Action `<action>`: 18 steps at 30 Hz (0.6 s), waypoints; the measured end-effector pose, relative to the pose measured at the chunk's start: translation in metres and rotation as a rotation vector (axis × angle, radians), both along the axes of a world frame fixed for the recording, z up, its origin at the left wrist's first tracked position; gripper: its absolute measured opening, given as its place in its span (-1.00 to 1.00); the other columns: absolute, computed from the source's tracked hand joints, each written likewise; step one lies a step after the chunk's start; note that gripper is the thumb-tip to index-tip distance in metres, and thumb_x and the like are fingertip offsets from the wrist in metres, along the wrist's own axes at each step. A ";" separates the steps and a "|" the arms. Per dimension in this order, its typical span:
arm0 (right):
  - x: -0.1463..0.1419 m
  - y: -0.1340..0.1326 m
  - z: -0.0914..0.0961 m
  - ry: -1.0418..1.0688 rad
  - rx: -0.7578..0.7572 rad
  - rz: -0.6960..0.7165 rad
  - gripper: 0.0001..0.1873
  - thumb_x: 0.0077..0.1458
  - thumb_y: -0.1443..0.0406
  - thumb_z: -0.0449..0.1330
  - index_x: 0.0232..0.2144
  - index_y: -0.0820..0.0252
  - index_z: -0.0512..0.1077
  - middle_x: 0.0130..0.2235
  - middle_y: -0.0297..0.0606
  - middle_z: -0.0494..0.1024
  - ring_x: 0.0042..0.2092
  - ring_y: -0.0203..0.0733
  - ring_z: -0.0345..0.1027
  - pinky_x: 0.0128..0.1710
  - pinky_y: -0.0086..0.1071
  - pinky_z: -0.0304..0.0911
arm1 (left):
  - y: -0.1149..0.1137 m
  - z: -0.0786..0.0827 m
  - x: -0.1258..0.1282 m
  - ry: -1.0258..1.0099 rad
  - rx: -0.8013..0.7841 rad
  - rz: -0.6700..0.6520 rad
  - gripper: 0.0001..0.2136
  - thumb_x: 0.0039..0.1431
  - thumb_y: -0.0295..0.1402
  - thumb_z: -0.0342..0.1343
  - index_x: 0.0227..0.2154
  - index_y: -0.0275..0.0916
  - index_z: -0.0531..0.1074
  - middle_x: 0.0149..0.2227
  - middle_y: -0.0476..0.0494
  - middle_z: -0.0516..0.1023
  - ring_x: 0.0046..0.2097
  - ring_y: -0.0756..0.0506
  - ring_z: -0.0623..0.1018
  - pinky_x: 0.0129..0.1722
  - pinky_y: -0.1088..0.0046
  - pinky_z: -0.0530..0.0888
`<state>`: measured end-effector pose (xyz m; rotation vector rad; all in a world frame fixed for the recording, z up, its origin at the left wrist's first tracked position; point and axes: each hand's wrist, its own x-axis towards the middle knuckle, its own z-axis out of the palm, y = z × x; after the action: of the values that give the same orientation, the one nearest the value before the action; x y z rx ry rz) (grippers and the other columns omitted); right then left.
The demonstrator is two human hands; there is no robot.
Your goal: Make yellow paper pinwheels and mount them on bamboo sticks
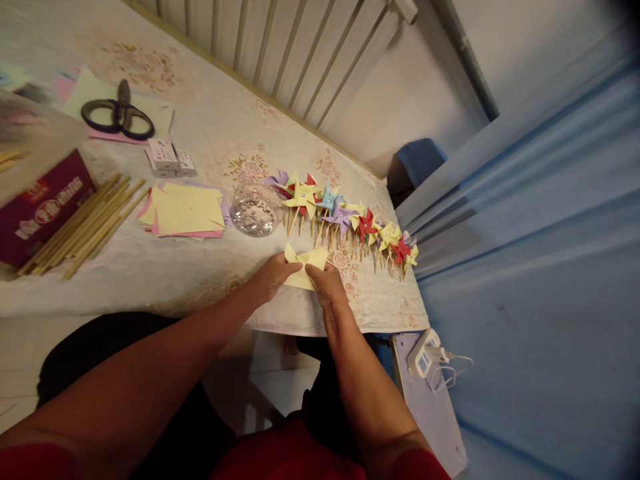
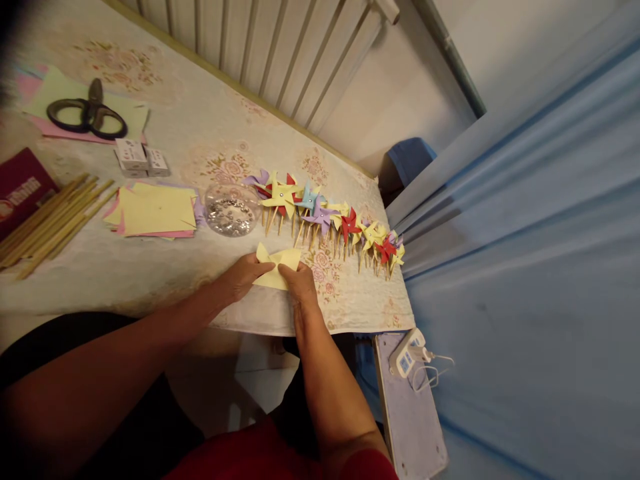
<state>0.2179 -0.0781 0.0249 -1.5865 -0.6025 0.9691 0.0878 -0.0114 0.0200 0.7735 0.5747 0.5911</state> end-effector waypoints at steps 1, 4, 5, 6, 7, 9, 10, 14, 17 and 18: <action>-0.001 -0.001 0.002 0.022 0.010 0.004 -0.70 -0.23 0.23 0.38 -0.36 0.22 0.57 -0.44 -0.30 0.66 -0.41 -0.16 0.53 -0.35 -0.34 0.42 | 0.000 0.000 0.000 -0.005 0.000 0.001 -0.75 -0.13 -0.37 0.26 -0.32 -0.31 0.52 -0.44 -0.10 0.58 -0.37 -0.09 0.54 -0.33 0.44 0.42; -0.004 -0.007 0.012 0.104 0.057 0.038 -0.70 -0.28 0.25 0.41 -0.37 0.21 0.58 -0.43 -0.29 0.66 -0.36 -0.11 0.55 -0.30 -0.30 0.44 | 0.002 -0.003 -0.001 -0.030 0.009 0.007 -0.73 -0.16 -0.38 0.28 -0.31 -0.32 0.51 -0.41 -0.10 0.60 -0.38 -0.07 0.54 -0.33 0.46 0.43; -0.005 -0.010 0.016 0.126 0.074 0.049 -0.69 -0.29 0.26 0.41 -0.37 0.21 0.58 -0.42 -0.28 0.66 -0.34 -0.10 0.56 -0.28 -0.29 0.44 | 0.003 -0.004 -0.001 -0.031 0.011 0.007 -0.73 -0.16 -0.39 0.28 -0.31 -0.32 0.51 -0.41 -0.10 0.60 -0.38 -0.06 0.54 -0.33 0.47 0.43; -0.006 -0.012 0.020 0.140 0.087 0.056 -0.68 -0.30 0.27 0.41 -0.36 0.20 0.58 -0.41 -0.28 0.67 -0.33 -0.10 0.56 -0.27 -0.29 0.44 | 0.003 -0.005 -0.001 -0.027 0.010 0.005 -0.73 -0.17 -0.39 0.28 -0.32 -0.32 0.51 -0.41 -0.10 0.60 -0.39 -0.06 0.53 -0.35 0.48 0.42; -0.006 -0.015 0.023 0.145 0.095 0.060 -0.67 -0.31 0.28 0.41 -0.36 0.20 0.58 -0.40 -0.29 0.67 -0.32 -0.10 0.56 -0.26 -0.29 0.43 | 0.004 -0.005 -0.001 -0.023 0.006 0.003 -0.74 -0.17 -0.40 0.28 -0.32 -0.33 0.51 -0.42 -0.09 0.59 -0.39 -0.05 0.53 -0.36 0.49 0.42; -0.006 -0.019 0.026 0.126 0.093 0.060 -0.66 -0.32 0.29 0.41 -0.35 0.20 0.57 -0.40 -0.30 0.66 -0.34 -0.13 0.54 -0.26 -0.30 0.42 | 0.005 -0.007 0.000 -0.020 -0.005 -0.001 -0.75 -0.17 -0.41 0.27 -0.33 -0.33 0.51 -0.44 -0.09 0.59 -0.41 -0.04 0.52 -0.39 0.51 0.40; -0.006 -0.020 0.026 0.106 0.089 0.055 -0.66 -0.31 0.29 0.41 -0.35 0.19 0.56 -0.40 -0.31 0.66 -0.36 -0.15 0.52 -0.27 -0.31 0.41 | 0.005 -0.007 0.000 -0.025 -0.011 -0.002 -0.75 -0.17 -0.41 0.26 -0.33 -0.33 0.51 -0.44 -0.09 0.59 -0.42 -0.03 0.52 -0.40 0.52 0.40; -0.006 -0.022 0.021 -0.068 0.084 -0.045 -0.65 -0.28 0.27 0.36 -0.32 0.18 0.51 -0.44 -0.38 0.59 -0.42 -0.23 0.42 -0.32 -0.35 0.35 | 0.005 -0.005 0.000 -0.058 -0.039 -0.014 -0.77 -0.16 -0.41 0.26 -0.35 -0.34 0.51 -0.44 -0.10 0.59 -0.42 -0.03 0.52 -0.39 0.51 0.40; -0.008 -0.025 0.017 -0.356 0.090 -0.199 -0.65 -0.26 0.27 0.35 -0.31 0.16 0.45 -0.47 -0.46 0.46 -0.43 -0.28 0.32 -0.34 -0.37 0.29 | 0.005 -0.002 -0.001 -0.066 -0.063 -0.012 -0.78 -0.19 -0.41 0.26 -0.38 -0.34 0.50 -0.46 -0.10 0.57 -0.42 -0.03 0.52 -0.37 0.51 0.41; -0.009 -0.027 0.018 -0.460 0.098 -0.222 -0.66 -0.24 0.28 0.35 -0.30 0.15 0.45 -0.46 -0.47 0.42 -0.43 -0.29 0.29 -0.33 -0.37 0.28 | 0.005 -0.002 -0.001 -0.064 -0.065 -0.009 -0.78 -0.19 -0.41 0.26 -0.38 -0.34 0.49 -0.46 -0.09 0.57 -0.41 -0.03 0.52 -0.37 0.50 0.41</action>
<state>0.2093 -0.1054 0.0427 -1.7558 -0.7546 0.4013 0.0870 -0.0067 0.0185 0.6929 0.5294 0.5842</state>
